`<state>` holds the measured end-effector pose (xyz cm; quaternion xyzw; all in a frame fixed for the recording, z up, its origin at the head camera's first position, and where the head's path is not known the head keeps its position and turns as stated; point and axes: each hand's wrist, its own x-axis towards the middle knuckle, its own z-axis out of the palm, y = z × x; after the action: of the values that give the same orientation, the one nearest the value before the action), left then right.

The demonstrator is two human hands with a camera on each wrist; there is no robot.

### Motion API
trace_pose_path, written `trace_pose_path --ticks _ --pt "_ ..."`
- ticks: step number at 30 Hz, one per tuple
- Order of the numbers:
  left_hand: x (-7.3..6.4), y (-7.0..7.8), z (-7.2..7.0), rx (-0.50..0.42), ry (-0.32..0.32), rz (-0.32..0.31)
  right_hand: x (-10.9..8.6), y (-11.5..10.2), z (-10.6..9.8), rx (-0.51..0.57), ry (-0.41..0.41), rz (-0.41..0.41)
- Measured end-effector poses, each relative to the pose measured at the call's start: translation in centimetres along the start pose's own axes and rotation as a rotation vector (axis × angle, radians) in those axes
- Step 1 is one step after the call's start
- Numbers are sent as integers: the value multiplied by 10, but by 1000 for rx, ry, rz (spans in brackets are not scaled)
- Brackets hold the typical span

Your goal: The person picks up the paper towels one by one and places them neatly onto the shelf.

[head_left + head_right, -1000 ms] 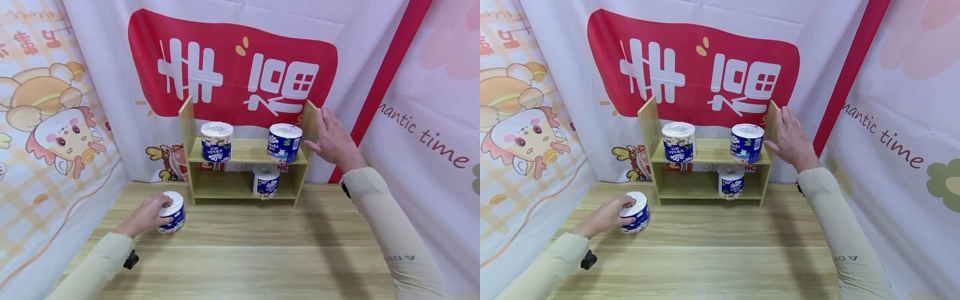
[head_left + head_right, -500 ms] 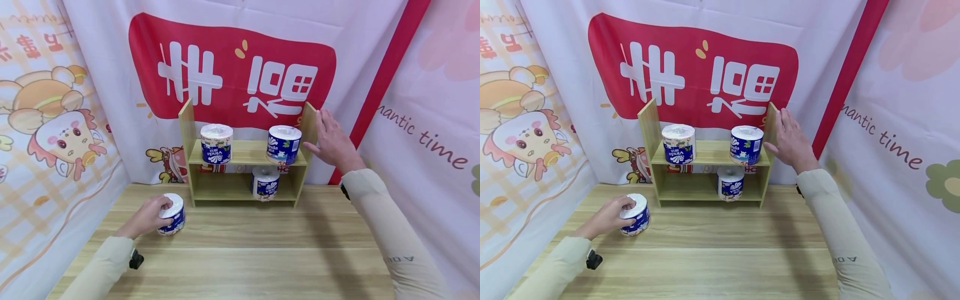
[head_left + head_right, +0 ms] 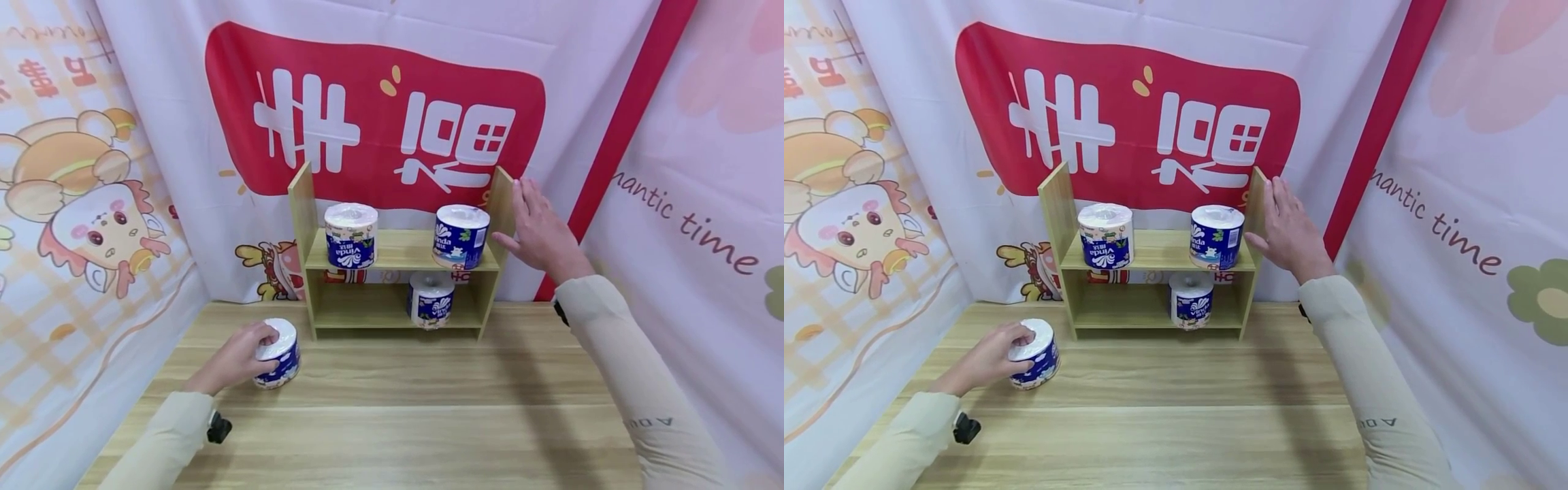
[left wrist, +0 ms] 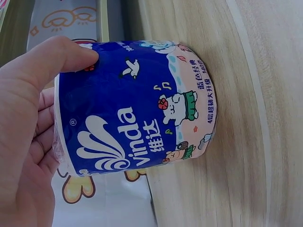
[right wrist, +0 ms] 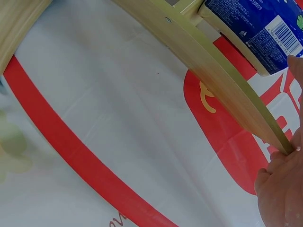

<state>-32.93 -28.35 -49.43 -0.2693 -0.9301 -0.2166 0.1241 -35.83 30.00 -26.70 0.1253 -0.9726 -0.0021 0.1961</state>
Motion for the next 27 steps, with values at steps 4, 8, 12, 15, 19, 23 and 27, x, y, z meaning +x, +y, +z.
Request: trace_pose_path --ticks 4,8,12,15,19,23,27 --pt "-2 1 -3 1 4 16 -1 0 0 0 -5 -2" --pt "-4 3 -6 11 -4 23 -2 0 0 -4 -8 -3" --pt "-5 6 -9 20 -16 19 -2 1 1 -4 -3 -5" --pt "-6 7 -10 23 -28 12 -1 0 1 -7 3 -9" --pt "-8 10 -12 20 -34 12 0 -1 0 -13 7 -15" --pt "-7 14 -16 16 -41 20 1 0 0 -19 5 -16" --pt "-5 20 -20 38 -55 40 1 1 -1 -17 2 -15"
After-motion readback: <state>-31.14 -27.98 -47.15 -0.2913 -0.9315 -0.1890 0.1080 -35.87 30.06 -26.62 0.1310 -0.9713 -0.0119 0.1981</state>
